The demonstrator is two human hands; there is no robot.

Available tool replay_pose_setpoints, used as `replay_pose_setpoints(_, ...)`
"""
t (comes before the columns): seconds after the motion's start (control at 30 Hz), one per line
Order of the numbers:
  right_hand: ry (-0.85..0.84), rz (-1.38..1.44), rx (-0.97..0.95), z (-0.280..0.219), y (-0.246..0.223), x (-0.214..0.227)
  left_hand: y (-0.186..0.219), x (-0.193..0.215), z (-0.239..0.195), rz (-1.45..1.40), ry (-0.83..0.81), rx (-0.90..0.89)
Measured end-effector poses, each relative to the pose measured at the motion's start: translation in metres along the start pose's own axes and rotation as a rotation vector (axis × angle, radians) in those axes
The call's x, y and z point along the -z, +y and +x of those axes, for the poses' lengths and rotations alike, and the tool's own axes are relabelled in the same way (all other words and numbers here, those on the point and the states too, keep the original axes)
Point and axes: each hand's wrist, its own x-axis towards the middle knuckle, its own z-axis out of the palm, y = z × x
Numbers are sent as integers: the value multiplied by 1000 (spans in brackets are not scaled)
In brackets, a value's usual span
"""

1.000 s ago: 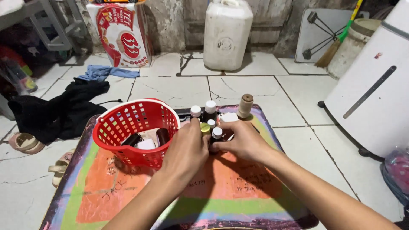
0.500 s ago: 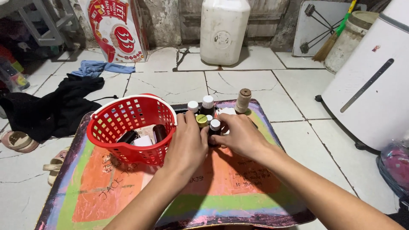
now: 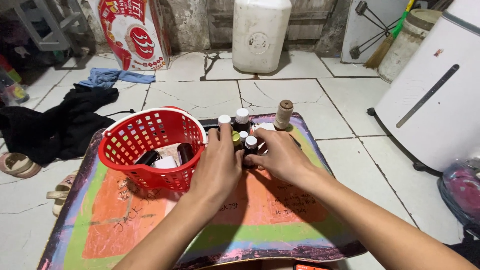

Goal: The person removes various items from a red basket and places them on a colorful tray, then rearranges them and puts them back into the basket. The items include small bottles, a spool of thread, a white rectangular object, and a small black device.

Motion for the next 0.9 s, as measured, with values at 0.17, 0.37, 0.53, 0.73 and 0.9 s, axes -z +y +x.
replay_pose_setpoints(0.17,4,30,2,4,3,0,12,12,-7,18,-8,-21)
replay_pose_setpoints(0.37,-145,-184,-64,-1,-10,29,25,63,-22,45,83,-112)
replay_pose_setpoints(0.53,-64,-335,-64,13,-66,85,5,140,1,146,61,194)
replay_pose_setpoints(0.73,-220,-250,383,76,-106,22,-109,101,54,625,-501,396)
replay_pose_setpoints(0.9,-717,-600,390,119,-114,-62,-177,60,82,642,-501,239)
